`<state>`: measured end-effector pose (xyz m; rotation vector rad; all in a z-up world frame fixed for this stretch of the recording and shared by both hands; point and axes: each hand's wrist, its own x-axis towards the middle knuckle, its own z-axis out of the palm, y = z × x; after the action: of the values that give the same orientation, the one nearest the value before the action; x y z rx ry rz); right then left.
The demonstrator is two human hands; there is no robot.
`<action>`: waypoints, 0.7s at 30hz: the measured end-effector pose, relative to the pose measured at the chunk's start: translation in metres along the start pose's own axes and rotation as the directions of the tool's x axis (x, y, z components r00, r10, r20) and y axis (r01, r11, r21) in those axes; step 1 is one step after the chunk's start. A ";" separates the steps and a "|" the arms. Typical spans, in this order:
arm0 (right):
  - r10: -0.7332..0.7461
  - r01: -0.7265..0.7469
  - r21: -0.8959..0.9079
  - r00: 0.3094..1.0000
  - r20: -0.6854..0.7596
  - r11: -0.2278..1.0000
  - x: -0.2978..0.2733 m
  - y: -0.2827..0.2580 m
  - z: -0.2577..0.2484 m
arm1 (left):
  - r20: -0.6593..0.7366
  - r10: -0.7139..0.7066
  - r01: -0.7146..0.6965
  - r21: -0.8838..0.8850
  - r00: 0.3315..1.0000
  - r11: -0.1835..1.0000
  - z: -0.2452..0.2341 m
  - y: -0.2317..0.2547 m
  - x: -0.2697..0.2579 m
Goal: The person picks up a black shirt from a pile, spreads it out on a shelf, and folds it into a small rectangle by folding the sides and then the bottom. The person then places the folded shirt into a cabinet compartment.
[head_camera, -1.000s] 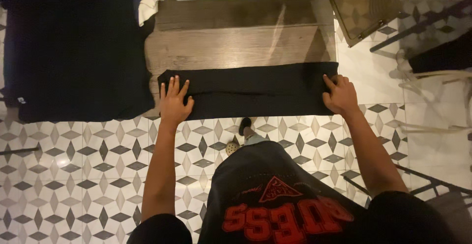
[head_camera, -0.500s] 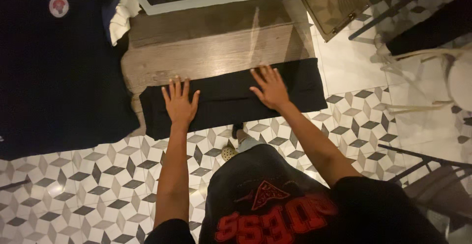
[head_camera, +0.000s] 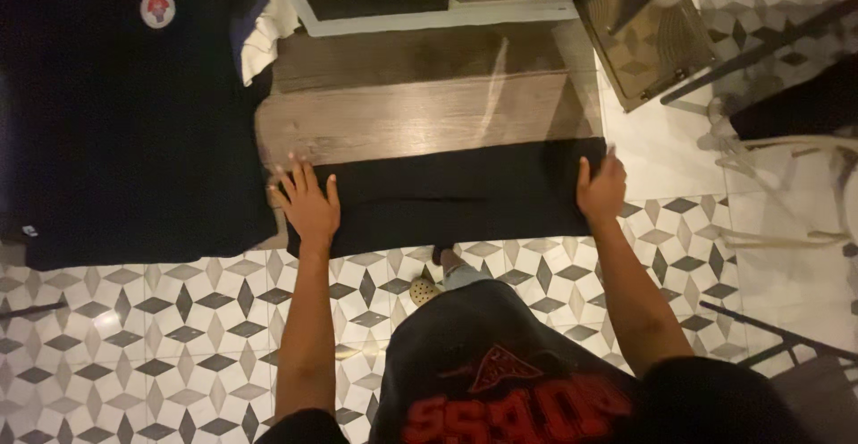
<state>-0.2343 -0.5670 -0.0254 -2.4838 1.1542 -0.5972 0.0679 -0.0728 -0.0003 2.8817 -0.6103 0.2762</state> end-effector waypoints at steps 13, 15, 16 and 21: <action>0.025 -0.061 -0.169 0.978 -0.206 0.984 -0.010 -0.028 -0.003 | -0.036 -0.080 0.073 -0.181 0.996 0.981 0.001 0.007 0.018; -0.008 -0.012 -0.099 0.981 -0.196 0.995 -0.012 -0.030 -0.005 | -0.042 -0.078 0.069 -0.179 0.996 0.981 0.003 0.006 0.018; -0.008 -0.012 -0.103 0.981 -0.194 0.995 -0.008 -0.032 -0.004 | -0.038 -0.082 0.074 -0.173 0.996 0.982 0.005 0.006 0.025; -0.057 0.036 -0.110 0.980 -0.192 0.993 0.023 -0.036 0.009 | -0.053 -0.075 0.064 -0.181 0.996 0.981 0.008 0.006 0.053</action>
<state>-0.1934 -0.5613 -0.0108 -2.5948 1.2308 -0.8288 0.1139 -0.1002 0.0046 2.7050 -0.4958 0.2809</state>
